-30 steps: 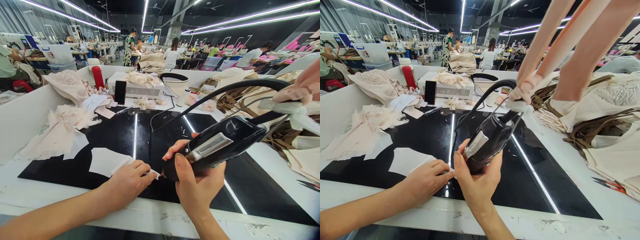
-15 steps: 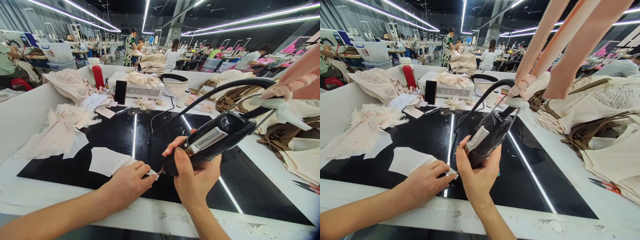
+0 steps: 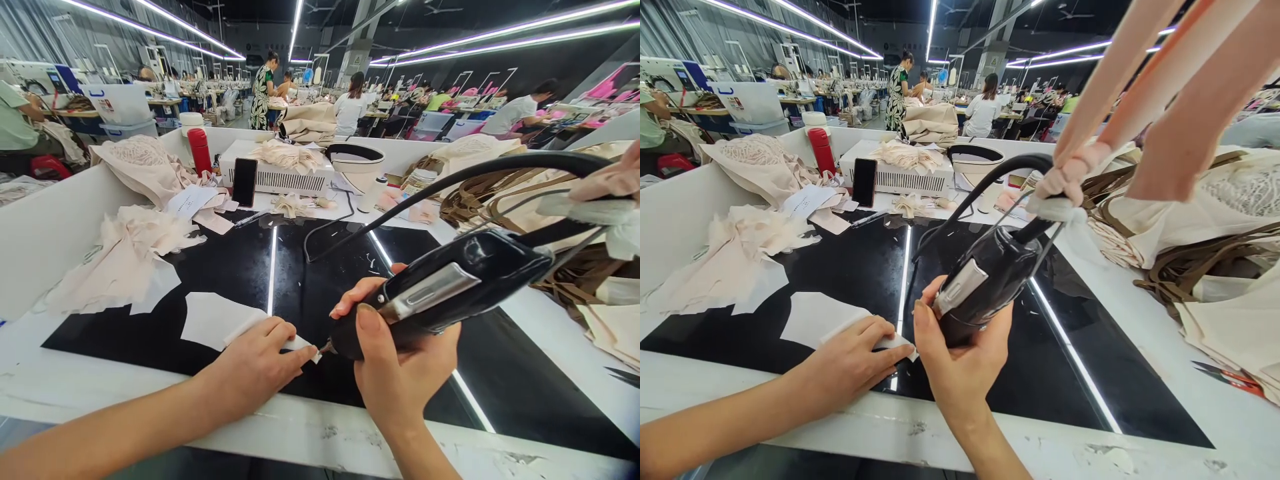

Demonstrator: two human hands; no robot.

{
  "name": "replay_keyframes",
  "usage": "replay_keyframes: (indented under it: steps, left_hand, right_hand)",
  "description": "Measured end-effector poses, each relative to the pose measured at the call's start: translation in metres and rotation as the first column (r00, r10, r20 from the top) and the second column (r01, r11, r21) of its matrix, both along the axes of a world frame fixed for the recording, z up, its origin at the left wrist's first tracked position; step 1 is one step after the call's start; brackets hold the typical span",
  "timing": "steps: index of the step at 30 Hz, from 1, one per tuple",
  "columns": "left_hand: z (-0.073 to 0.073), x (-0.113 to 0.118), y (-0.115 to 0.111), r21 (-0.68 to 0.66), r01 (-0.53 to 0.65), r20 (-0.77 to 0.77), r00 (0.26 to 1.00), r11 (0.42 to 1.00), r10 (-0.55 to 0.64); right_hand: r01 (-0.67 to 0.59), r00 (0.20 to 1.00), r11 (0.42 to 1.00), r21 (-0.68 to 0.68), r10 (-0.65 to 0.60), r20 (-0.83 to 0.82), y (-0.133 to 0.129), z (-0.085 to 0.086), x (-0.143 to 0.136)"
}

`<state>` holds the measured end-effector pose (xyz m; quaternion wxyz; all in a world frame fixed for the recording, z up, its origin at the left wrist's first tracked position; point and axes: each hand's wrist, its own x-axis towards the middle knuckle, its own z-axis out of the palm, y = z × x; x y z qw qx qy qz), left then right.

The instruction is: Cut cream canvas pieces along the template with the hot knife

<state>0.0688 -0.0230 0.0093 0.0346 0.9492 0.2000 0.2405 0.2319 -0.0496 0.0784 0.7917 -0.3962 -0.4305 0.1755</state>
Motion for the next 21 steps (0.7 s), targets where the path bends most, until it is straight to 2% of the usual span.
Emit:
replay_keyframes:
  steps: [11, 21]
  left_hand:
    - [0.0011, -0.0041, -0.0018, 0.006, 0.001, -0.077, 0.997, 1.000, 0.000]
    - [0.0003, -0.0028, -0.0057, 0.023, 0.020, -0.087, 0.996, 1.000, -0.018]
  right_hand:
    - [-0.019, 1.000, 1.000, 0.002, 0.019, 0.017, -0.0027, -0.0035, -0.0002]
    - [-0.065, 0.998, 0.997, -0.029, 0.066, 0.016, -0.0064, -0.0023, -0.0002]
